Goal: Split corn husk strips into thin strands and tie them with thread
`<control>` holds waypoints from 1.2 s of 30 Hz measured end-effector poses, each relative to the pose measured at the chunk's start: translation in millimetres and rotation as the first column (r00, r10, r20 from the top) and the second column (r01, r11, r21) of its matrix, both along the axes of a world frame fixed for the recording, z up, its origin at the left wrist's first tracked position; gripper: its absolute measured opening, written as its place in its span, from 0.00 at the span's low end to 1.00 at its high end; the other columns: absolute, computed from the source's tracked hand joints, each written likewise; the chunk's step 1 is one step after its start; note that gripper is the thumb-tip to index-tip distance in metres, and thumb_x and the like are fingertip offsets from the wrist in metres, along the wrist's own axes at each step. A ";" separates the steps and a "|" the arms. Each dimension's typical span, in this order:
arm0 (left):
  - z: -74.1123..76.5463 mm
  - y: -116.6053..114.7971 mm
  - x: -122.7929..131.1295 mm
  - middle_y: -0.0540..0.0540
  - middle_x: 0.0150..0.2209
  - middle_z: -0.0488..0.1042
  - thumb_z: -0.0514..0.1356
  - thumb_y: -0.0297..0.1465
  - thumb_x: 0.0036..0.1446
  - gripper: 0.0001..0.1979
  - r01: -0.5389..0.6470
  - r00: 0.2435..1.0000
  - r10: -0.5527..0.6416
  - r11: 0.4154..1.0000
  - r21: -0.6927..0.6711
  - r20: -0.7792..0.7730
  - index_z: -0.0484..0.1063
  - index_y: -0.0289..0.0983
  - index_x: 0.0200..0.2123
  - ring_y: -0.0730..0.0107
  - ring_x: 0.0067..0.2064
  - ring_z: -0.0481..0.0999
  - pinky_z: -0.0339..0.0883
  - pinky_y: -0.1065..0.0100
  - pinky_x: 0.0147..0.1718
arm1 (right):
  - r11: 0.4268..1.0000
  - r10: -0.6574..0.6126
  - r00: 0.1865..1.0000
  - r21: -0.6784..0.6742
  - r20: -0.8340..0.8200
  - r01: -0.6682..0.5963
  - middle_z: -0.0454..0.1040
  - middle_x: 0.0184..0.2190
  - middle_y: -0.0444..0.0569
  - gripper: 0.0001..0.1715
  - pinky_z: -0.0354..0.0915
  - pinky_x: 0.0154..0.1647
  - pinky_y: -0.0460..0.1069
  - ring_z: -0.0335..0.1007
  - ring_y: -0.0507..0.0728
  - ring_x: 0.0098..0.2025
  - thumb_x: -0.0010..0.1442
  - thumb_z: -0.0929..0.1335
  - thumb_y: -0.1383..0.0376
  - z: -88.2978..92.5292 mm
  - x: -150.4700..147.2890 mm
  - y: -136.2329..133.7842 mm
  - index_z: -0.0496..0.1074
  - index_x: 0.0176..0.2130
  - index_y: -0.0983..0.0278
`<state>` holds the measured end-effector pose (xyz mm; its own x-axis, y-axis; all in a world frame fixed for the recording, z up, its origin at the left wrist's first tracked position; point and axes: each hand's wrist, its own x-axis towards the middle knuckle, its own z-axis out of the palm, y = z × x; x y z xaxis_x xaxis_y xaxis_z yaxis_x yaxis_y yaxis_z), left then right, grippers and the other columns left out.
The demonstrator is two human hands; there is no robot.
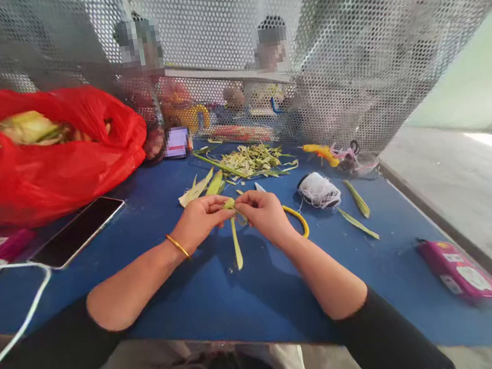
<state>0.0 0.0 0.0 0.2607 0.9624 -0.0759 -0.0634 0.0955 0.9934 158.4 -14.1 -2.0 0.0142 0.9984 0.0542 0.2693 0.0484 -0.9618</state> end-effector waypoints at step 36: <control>-9.6 -9.7 2.4 0.53 0.20 0.74 0.62 0.20 0.48 0.08 0.452 0.877 -0.460 0.888 -0.086 -0.139 0.74 0.36 0.21 0.77 0.22 0.67 0.61 0.72 0.26 | 0.991 -0.055 0.956 -0.130 -0.289 0.018 0.64 0.14 0.37 0.25 0.51 0.17 0.46 0.52 0.47 0.15 0.43 0.76 0.46 -10.0 3.0 3.5 0.67 0.24 0.60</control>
